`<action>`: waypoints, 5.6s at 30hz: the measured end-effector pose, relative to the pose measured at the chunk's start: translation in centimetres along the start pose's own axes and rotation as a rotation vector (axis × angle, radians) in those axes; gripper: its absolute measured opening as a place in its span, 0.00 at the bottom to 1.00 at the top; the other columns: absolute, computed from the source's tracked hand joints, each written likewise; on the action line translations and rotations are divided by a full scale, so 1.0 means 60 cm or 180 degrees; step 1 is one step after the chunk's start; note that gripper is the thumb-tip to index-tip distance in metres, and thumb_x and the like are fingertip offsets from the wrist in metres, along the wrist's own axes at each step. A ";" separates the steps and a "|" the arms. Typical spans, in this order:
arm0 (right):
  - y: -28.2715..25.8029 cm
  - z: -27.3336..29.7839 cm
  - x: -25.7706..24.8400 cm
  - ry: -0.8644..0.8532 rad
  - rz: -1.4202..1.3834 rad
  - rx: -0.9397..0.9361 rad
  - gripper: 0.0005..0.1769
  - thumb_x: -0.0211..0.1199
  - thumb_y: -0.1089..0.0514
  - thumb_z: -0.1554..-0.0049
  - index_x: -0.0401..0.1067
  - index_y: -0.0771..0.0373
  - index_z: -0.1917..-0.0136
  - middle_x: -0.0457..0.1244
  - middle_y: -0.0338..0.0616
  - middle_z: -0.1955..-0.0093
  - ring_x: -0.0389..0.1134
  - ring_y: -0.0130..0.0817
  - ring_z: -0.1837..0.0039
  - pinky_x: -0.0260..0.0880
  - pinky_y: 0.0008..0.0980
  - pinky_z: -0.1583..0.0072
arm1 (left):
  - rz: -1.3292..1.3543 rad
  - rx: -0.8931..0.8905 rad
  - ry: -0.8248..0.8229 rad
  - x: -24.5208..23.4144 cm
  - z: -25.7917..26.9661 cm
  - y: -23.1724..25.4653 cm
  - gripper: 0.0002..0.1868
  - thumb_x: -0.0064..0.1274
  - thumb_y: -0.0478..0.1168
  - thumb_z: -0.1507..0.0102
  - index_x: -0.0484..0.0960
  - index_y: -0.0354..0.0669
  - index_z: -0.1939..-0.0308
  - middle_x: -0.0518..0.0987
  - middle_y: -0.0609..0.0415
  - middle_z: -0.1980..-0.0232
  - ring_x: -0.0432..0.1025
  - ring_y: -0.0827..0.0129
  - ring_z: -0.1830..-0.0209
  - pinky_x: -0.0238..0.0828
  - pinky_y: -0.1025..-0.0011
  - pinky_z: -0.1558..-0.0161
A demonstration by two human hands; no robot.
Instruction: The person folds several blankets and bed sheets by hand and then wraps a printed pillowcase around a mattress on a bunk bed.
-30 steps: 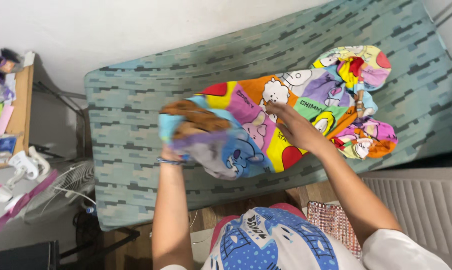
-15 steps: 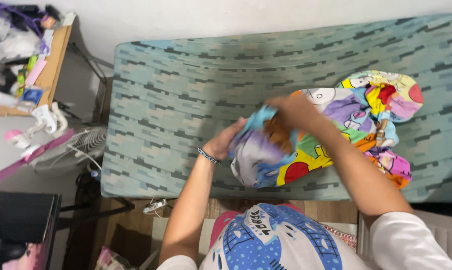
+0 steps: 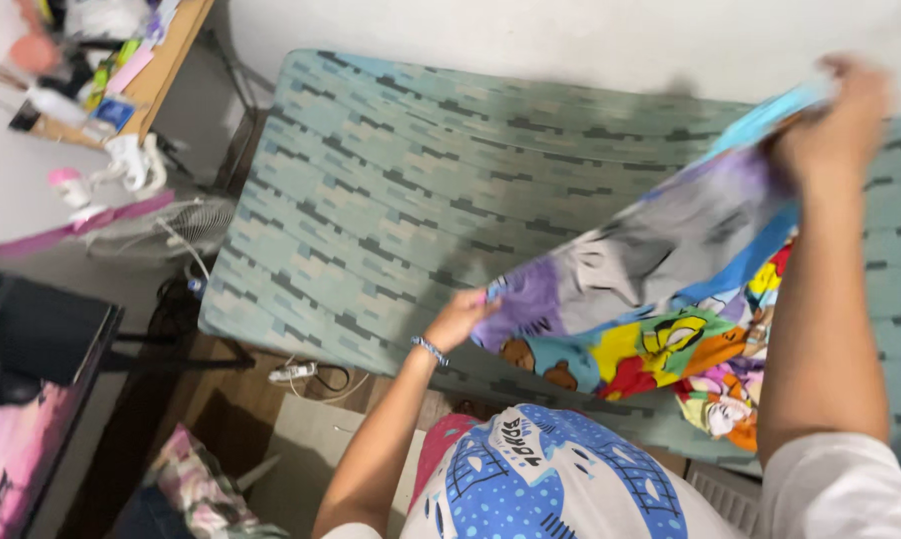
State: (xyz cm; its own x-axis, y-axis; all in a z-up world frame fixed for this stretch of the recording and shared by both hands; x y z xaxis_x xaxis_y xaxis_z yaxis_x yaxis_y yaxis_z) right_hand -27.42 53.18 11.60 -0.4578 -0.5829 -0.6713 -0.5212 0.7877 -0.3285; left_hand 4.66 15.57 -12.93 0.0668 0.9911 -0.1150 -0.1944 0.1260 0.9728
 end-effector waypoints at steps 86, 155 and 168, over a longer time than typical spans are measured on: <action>-0.860 0.259 0.450 -0.5351 -0.1379 -0.2025 0.25 0.59 0.38 0.41 0.75 0.62 0.48 0.68 0.43 0.58 0.66 0.34 0.53 0.67 0.39 0.49 | 0.3469 0.0685 0.1854 -0.330 0.388 -0.106 0.27 0.54 0.44 0.29 0.70 0.37 0.29 0.76 0.56 0.35 0.69 0.72 0.34 0.66 0.72 0.36; -1.131 0.306 0.966 -0.4767 -0.0577 -0.2782 0.25 0.66 0.45 0.46 0.76 0.54 0.38 0.72 0.55 0.48 0.73 0.53 0.45 0.71 0.47 0.42 | 0.4032 -0.0433 0.1998 -0.647 0.409 -0.395 0.31 0.57 0.57 0.36 0.78 0.37 0.38 0.84 0.50 0.44 0.79 0.66 0.46 0.74 0.69 0.42; -1.260 0.370 0.984 -0.4248 -0.0382 -0.2734 0.22 0.69 0.41 0.47 0.77 0.53 0.44 0.70 0.48 0.49 0.71 0.54 0.46 0.70 0.52 0.47 | 0.3959 -0.0520 0.2860 -0.721 0.436 -0.518 0.30 0.54 0.60 0.34 0.78 0.43 0.38 0.82 0.58 0.45 0.76 0.71 0.47 0.72 0.70 0.42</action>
State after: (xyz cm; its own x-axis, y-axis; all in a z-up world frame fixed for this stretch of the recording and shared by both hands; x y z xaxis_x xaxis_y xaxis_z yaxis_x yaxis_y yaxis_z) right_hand 0.92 -36.36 -17.97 0.3056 0.3187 -0.8972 -0.9513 0.1411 -0.2739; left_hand 33.42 -32.37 -32.91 -0.7932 0.1607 0.5874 0.2156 -0.8279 0.5177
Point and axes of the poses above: each hand's wrist, its own z-axis away from the middle knuckle, its own x-axis out of the palm, y = z × x, the point moved 3 cm from there along -z, towards the middle knuckle
